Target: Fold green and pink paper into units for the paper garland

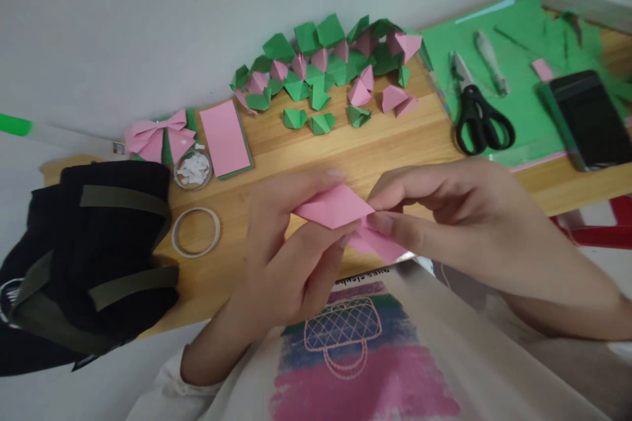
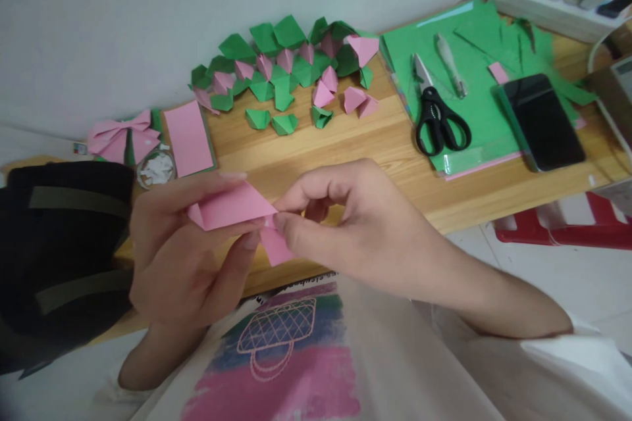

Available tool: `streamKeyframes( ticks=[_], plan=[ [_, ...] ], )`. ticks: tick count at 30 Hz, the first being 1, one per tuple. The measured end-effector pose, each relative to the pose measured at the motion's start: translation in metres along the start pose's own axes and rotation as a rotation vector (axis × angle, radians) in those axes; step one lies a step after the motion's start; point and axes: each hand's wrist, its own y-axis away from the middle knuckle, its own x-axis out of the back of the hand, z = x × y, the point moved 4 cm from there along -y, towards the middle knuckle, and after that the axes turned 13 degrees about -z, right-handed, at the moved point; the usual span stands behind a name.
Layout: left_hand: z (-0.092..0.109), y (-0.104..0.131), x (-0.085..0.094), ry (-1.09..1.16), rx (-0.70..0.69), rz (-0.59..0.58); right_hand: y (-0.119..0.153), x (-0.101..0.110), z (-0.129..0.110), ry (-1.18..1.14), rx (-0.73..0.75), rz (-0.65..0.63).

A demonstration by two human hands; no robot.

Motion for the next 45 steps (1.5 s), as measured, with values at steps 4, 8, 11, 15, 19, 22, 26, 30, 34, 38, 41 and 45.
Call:
streamKeyframes(
  ticks=[4, 8, 11, 15, 19, 22, 26, 30, 34, 38, 41, 45],
  plan=[
    [-0.0005, 0.0007, -0.0003, -0.006, -0.010, 0.004, -0.0004, -0.0002, -0.0008, 0.009, 0.007, -0.003],
    [-0.0007, 0.0017, 0.0002, -0.001, 0.005, -0.004, -0.0010, 0.0005, -0.0029, 0.005, 0.031, 0.002],
    [-0.0001, 0.0011, 0.0007, -0.022, 0.037, -0.018, -0.0016, 0.0008, -0.0047, 0.018, 0.055, 0.002],
    [0.0018, -0.0008, 0.0016, -0.057, 0.019, -0.018, -0.0019, 0.0015, -0.0055, 0.056, 0.060, 0.015],
    [0.0011, -0.0011, 0.0008, -0.055, 0.033, -0.020, -0.0013, 0.0021, -0.0056, 0.077, 0.067, 0.035],
    [0.0006, -0.0007, -0.0001, -0.046, 0.046, -0.021, -0.0014, 0.0013, -0.0049, 0.070, 0.059, 0.019],
    [0.0006, -0.0011, -0.0003, -0.044, 0.060, -0.015, -0.0024, 0.0006, -0.0038, 0.069, 0.048, 0.017],
    [0.0014, -0.0014, 0.0004, -0.046, 0.058, -0.018, -0.0034, 0.0008, -0.0034, 0.061, 0.061, 0.025],
    [0.0011, -0.0013, 0.0004, -0.049, 0.064, -0.036, -0.0033, 0.0022, -0.0043, 0.058, 0.088, 0.028],
    [0.0009, -0.0018, 0.0003, -0.057, 0.055, -0.030, -0.0018, 0.0029, -0.0044, 0.069, 0.089, 0.031],
    [-0.0001, -0.0026, -0.0005, -0.076, 0.063, -0.034, -0.0013, 0.0029, -0.0046, 0.074, 0.092, 0.037],
    [0.0013, -0.0034, 0.0001, -0.079, 0.039, -0.027, -0.0018, 0.0030, -0.0047, 0.084, 0.094, 0.047]
  ],
)
